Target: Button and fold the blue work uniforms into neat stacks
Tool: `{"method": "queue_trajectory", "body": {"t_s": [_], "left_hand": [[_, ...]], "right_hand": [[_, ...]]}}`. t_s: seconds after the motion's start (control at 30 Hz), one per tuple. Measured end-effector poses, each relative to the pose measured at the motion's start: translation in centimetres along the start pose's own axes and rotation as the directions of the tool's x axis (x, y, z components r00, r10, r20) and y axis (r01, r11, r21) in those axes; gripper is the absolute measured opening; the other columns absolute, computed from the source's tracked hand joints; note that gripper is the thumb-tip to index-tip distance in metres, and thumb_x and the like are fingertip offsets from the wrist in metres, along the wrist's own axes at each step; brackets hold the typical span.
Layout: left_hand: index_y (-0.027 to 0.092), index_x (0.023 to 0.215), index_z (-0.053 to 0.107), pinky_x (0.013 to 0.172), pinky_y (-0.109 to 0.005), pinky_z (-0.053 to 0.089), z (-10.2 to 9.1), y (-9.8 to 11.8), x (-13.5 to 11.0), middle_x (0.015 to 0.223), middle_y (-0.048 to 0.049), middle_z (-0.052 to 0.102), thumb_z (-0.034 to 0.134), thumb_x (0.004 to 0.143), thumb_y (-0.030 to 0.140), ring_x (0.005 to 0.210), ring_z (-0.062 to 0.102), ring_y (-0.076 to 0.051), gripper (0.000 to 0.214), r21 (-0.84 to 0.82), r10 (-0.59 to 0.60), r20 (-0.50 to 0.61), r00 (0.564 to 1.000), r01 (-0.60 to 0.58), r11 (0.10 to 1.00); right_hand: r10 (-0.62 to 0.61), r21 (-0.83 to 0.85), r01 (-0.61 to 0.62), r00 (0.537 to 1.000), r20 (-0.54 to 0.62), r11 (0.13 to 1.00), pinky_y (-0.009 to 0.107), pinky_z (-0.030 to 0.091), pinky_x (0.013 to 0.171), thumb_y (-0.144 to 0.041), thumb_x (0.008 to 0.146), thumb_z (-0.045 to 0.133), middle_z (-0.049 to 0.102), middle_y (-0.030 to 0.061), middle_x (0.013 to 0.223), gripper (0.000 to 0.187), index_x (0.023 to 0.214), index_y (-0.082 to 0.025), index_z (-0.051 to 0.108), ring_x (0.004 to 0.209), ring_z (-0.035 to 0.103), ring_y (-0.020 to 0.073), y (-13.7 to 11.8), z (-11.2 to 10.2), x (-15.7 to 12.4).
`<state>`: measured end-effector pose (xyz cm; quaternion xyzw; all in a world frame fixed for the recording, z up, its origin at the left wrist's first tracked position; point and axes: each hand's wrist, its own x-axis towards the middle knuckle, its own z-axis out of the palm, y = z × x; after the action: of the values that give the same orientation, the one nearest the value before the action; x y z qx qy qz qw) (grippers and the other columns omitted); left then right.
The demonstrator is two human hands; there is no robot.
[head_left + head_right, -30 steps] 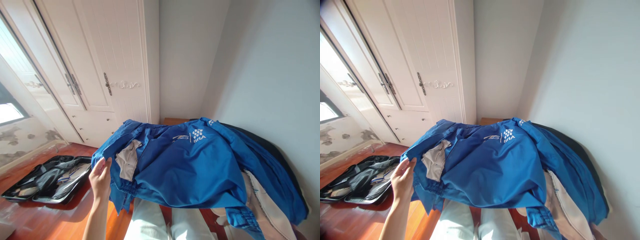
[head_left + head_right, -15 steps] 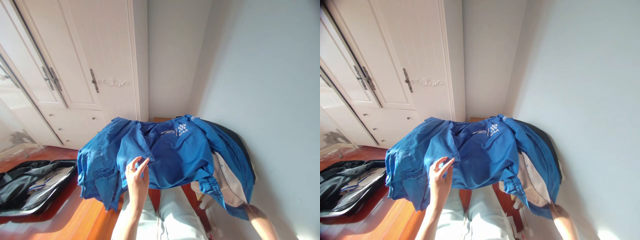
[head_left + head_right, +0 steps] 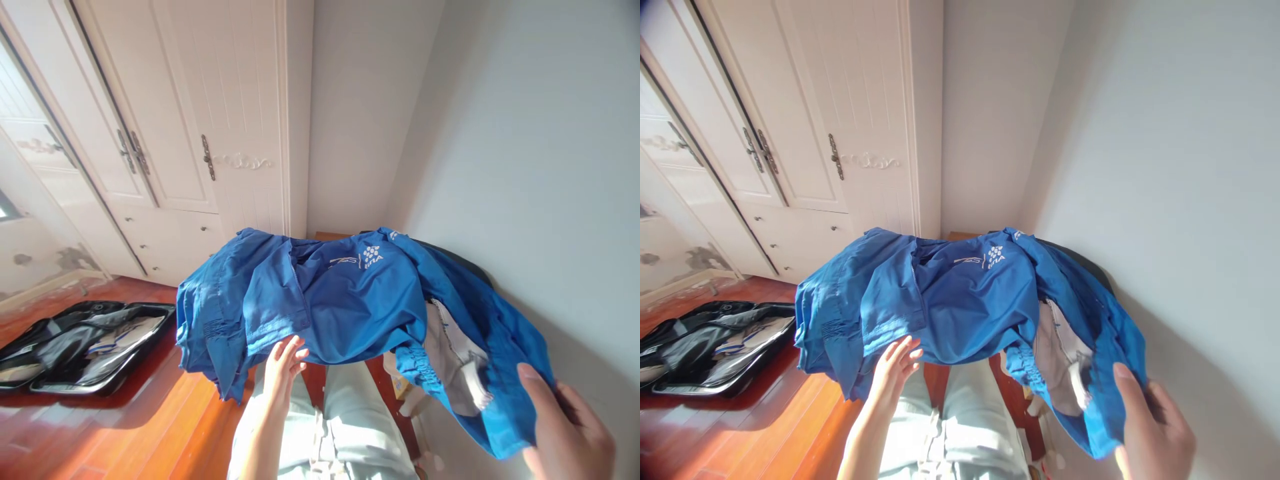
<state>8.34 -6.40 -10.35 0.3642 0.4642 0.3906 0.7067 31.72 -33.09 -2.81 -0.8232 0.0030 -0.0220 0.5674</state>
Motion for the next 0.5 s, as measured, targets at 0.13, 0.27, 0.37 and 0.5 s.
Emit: {"method": "queue_trajectory", "body": {"t_s": [0.13, 0.27, 0.37, 0.5], "left_hand": [[0.015, 0.096, 0.065, 0.057, -0.024, 0.053, 2.3, 0.7, 0.5, 0.091, -0.0085, 0.071, 0.078, 0.069, 0.023, 0.073, 0.071, -0.018, 0.032, -0.257, -0.056, 0.028, 0.998, 0.062, 0.964], [0.015, 0.089, 0.065, 0.056, -0.022, 0.051, 4.0, 0.7, 0.8, 0.080, -0.0043, 0.068, 0.076, 0.068, 0.022, 0.068, 0.069, -0.016, 0.024, -0.258, 0.016, -0.053, 0.998, -0.029, 0.966], [0.015, 0.077, 0.065, 0.055, -0.025, 0.050, 4.2, 0.5, 0.2, 0.073, -0.0042, 0.069, 0.077, 0.066, 0.032, 0.062, 0.066, -0.016, 0.023, -0.136, 0.124, -0.039, 0.992, -0.128, 0.982], [0.015, 0.065, 0.064, 0.051, -0.027, 0.048, 3.5, 0.0, -0.6, 0.057, -0.0021, 0.064, 0.082, 0.056, 0.041, 0.052, 0.060, -0.017, 0.034, -0.057, 0.117, -0.076, 0.990, -0.122, 0.991]], "right_hand": [[-0.067, 0.310, 0.042, 0.995, 0.067, 0.950, 0.026, 0.046, 0.058, -0.056, 0.068, 0.074, 0.062, 0.0001, 0.072, 0.041, 0.083, -0.020, 0.063, 0.065, 0.055, 0.0162, -3.8, 5.7, -1.7], [-0.476, 0.401, 0.366, 0.852, 0.219, 0.840, 0.030, 0.049, 0.076, -0.045, 0.084, 0.063, 0.064, 0.0040, 0.079, 0.025, 0.080, -0.020, 0.064, 0.076, 0.058, 0.0185, -7.5, 13.4, -5.7], [-0.683, 0.591, 0.352, 0.476, 0.555, 0.726, 0.034, 0.050, 0.089, -0.035, 0.083, 0.065, 0.070, 0.0071, 0.100, 0.017, 0.093, -0.022, 0.070, 0.094, 0.064, 0.0216, -8.6, 17.6, -9.1], [-0.540, 0.543, 0.170, 0.536, 0.649, 0.822, 0.040, 0.050, 0.096, -0.032, 0.085, 0.063, 0.068, 0.0094, 0.115, 0.030, 0.113, -0.021, 0.066, 0.104, 0.065, 0.0232, -6.7, 18.8, -10.3]]}}
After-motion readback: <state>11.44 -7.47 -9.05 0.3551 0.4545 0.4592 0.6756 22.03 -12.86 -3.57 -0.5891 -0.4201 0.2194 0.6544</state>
